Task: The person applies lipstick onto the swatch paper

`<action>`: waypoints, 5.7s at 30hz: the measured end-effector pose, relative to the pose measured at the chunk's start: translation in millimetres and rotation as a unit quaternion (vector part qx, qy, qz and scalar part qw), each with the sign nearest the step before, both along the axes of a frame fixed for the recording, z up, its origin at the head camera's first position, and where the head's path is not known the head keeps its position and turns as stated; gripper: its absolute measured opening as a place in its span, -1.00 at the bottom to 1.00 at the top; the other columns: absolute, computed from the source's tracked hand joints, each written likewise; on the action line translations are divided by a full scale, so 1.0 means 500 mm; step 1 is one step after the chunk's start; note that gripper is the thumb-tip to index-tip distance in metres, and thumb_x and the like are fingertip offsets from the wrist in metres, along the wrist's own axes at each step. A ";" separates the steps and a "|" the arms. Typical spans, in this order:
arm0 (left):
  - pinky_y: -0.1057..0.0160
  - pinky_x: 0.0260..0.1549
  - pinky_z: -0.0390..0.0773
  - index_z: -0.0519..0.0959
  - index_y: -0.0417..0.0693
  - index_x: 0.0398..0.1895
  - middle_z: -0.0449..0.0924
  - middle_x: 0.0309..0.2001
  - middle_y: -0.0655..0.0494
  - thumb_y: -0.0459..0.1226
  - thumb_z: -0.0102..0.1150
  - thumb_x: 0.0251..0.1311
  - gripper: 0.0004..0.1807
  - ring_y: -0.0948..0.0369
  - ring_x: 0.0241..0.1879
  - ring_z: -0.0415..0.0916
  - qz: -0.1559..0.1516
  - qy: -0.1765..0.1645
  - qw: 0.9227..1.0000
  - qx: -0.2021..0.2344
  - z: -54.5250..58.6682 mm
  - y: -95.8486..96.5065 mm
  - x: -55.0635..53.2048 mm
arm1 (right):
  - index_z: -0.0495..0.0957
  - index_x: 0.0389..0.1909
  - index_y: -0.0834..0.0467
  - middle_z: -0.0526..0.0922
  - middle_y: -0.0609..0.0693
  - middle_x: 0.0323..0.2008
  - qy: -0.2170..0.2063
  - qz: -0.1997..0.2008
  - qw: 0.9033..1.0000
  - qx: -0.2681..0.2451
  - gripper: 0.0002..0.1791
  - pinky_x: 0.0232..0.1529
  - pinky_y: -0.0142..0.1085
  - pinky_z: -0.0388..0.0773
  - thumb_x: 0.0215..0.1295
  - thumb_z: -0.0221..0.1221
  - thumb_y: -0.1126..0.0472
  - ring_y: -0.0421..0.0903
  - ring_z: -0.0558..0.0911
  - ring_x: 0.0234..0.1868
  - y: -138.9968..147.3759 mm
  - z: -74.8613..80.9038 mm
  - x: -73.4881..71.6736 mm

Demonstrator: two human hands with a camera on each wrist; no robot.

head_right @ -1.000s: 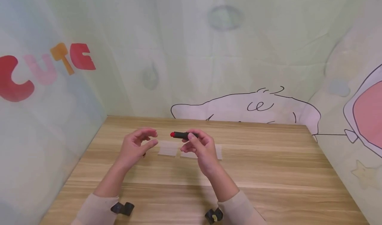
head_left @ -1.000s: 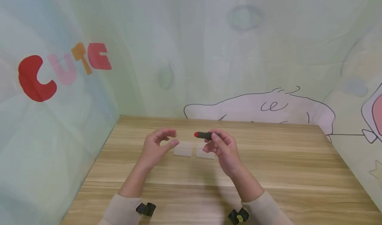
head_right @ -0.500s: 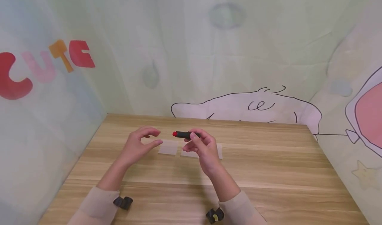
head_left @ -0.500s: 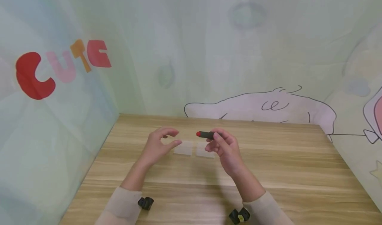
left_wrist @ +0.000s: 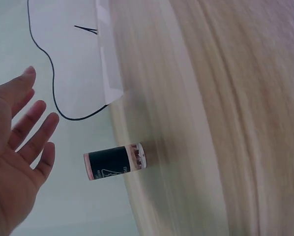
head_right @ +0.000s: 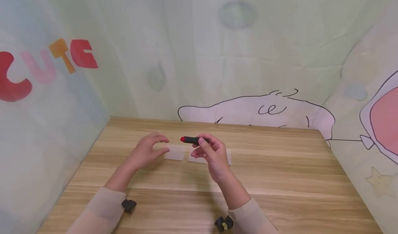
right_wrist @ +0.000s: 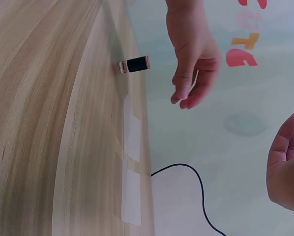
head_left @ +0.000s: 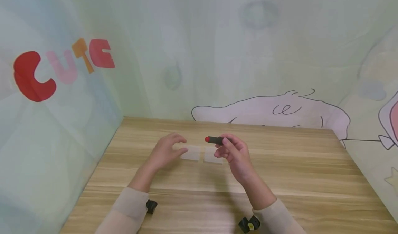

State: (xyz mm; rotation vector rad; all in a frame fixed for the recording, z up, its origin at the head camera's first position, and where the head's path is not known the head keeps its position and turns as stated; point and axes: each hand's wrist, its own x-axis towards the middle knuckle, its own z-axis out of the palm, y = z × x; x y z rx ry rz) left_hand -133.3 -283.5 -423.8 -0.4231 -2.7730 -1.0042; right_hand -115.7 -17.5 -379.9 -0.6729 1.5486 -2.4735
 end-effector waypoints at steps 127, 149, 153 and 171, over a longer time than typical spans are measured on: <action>-0.09 0.19 0.34 0.78 0.00 -0.17 0.71 0.02 0.08 -0.26 0.41 0.22 -0.86 0.08 0.08 0.61 -0.050 -0.052 0.973 -0.221 -0.057 0.014 -0.031 | 0.70 -0.26 0.15 0.75 -0.01 -0.33 0.143 -0.098 0.844 0.508 -0.83 -0.49 -0.30 0.56 0.33 0.35 0.11 -0.14 0.63 -0.47 -0.087 -0.116 -0.142; -0.08 0.17 0.38 0.74 -0.07 -0.05 0.68 0.04 0.03 -0.25 0.33 0.29 -0.79 0.02 0.11 0.56 -0.098 -0.009 0.979 -0.177 -0.057 0.067 -0.062 | 0.67 -0.22 0.23 0.74 0.18 -0.34 0.110 -0.134 0.880 0.442 -0.84 -0.58 -0.34 0.48 0.36 0.32 0.19 0.23 0.73 -0.42 0.028 -0.096 -0.159; -0.09 0.13 0.42 0.74 -0.07 -0.07 0.69 0.02 0.03 -0.25 0.32 0.29 -0.80 0.01 0.08 0.58 -0.104 -0.006 0.979 -0.176 -0.072 0.073 -0.059 | 0.66 -0.22 0.23 0.74 0.11 -0.35 0.108 -0.134 0.879 0.444 -0.83 -0.57 -0.33 0.50 0.35 0.33 0.18 0.18 0.73 -0.44 0.033 -0.100 -0.163; -0.06 0.06 0.44 0.74 -0.02 -0.12 0.69 0.02 0.07 -0.20 0.33 0.29 -0.83 0.04 0.07 0.56 -0.127 0.006 0.967 -0.220 -0.103 0.108 -0.061 | 0.67 -0.25 0.20 0.73 0.10 -0.40 0.095 -0.151 0.882 0.437 -0.84 -0.50 -0.34 0.56 0.33 0.35 0.17 0.18 0.73 -0.44 0.054 -0.139 -0.155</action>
